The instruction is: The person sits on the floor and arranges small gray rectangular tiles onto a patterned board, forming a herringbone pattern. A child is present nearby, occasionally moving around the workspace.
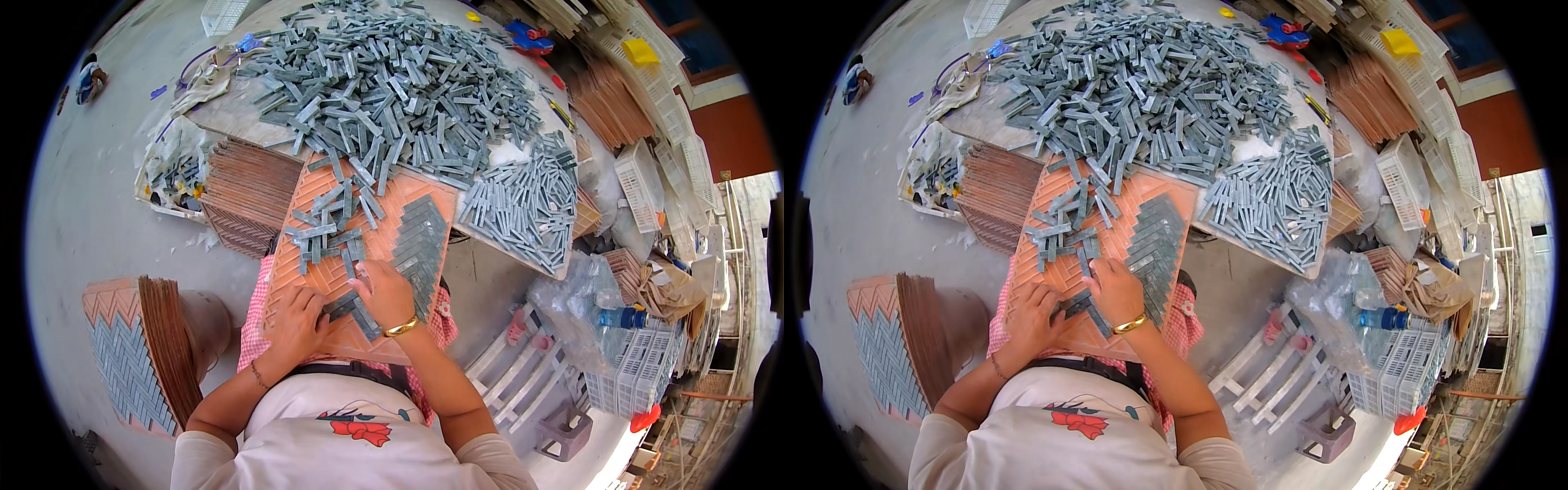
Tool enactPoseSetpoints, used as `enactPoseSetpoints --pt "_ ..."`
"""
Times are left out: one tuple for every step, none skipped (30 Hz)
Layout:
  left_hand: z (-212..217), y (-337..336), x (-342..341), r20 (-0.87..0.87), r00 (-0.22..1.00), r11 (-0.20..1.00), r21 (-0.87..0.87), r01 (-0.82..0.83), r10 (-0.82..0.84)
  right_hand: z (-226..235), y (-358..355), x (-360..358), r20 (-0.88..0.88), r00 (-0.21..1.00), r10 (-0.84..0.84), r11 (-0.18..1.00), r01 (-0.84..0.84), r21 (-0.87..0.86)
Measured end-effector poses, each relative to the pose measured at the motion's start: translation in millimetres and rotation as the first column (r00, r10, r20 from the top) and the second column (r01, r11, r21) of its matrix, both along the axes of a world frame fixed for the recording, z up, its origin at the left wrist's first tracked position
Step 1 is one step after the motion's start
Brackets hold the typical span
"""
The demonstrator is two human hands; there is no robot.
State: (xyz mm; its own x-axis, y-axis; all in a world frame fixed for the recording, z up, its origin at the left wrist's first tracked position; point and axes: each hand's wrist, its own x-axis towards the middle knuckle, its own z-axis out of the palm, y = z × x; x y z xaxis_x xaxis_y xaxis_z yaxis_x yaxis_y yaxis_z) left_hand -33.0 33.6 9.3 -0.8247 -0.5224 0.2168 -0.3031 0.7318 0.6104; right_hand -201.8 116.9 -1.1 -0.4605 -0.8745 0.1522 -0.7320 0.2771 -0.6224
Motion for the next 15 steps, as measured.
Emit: enactPoseSetpoints --pt "1 1 0 0.009 1.0 1.0 -0.01 -0.008 0.008 -3 -3 5 -0.045 0.999 -0.02 0.999 0.022 0.024" --pt "-1 0 0 0.011 1.0 1.0 -0.025 0.004 -0.003 -5 -6 9 -0.09 0.995 -0.04 0.998 0.045 0.048" --pt "-4 -1 2 0.012 1.0 0.999 -0.041 0.016 -0.015 -8 -9 13 -0.09 0.994 -0.055 0.997 0.059 0.047" --pt "-6 -1 3 0.013 1.0 0.998 -0.057 0.029 -0.028 -13 -12 15 -0.09 0.993 -0.071 0.996 0.075 0.046" --pt "-7 -1 3 0.001 1.0 0.998 -0.054 0.03 -0.03 -15 -13 14 -0.09 0.992 -0.088 0.995 0.092 0.044" --pt "-8 -2 5 -0.009 1.0 0.998 -0.05 0.027 -0.028 -13 -14 12 0.045 0.992 -0.119 0.992 0.117 0.045" --pt "-8 -2 5 -0.019 0.999 0.999 -0.047 0.025 -0.026 -10 -14 8 0.179 0.973 -0.149 0.989 0.142 0.049" --pt "-7 -2 3 -0.02 0.999 0.999 -0.038 0.03 -0.03 -7 -12 3 0.308 0.935 -0.176 0.984 0.167 0.056" --pt "-4 -1 -1 -0.019 0.999 0.999 -0.03 0.03 -0.03 -6 -8 -2 0.359 0.916 -0.179 0.983 0.181 0.03" --pt "-2 -1 -4 -0.016 0.999 0.999 -0.019 0.029 -0.029 -6 -2 -7 0.41 0.894 -0.181 0.981 0.195 0.008" --pt "-3 -1 -7 0.015 1.0 1.0 -0.005 0.016 -0.016 -5 3 -11 0.461 0.869 -0.181 0.978 0.21 -0.012" --pt "-7 0 -13 0.039 0.999 1.0 0.008 0.004 -0.005 4 9 -15 0.502 0.844 -0.189 0.977 0.213 0.009" --pt "-11 1 -16 0.062 0.998 1.0 0.022 -0.007 0.006 4 14 -15 0.537 0.823 -0.188 0.975 0.223 -0.001" --pt "-16 2 -17 0.038 0.999 1.0 0.005 -0.025 0.025 1 20 -15 0.571 0.8 -0.185 0.972 0.233 -0.011" --pt "-21 1 -18 0.015 0.999 0.999 -0.008 -0.037 0.037 0 27 -15 0.604 0.774 -0.189 0.968 0.251 -0.018"
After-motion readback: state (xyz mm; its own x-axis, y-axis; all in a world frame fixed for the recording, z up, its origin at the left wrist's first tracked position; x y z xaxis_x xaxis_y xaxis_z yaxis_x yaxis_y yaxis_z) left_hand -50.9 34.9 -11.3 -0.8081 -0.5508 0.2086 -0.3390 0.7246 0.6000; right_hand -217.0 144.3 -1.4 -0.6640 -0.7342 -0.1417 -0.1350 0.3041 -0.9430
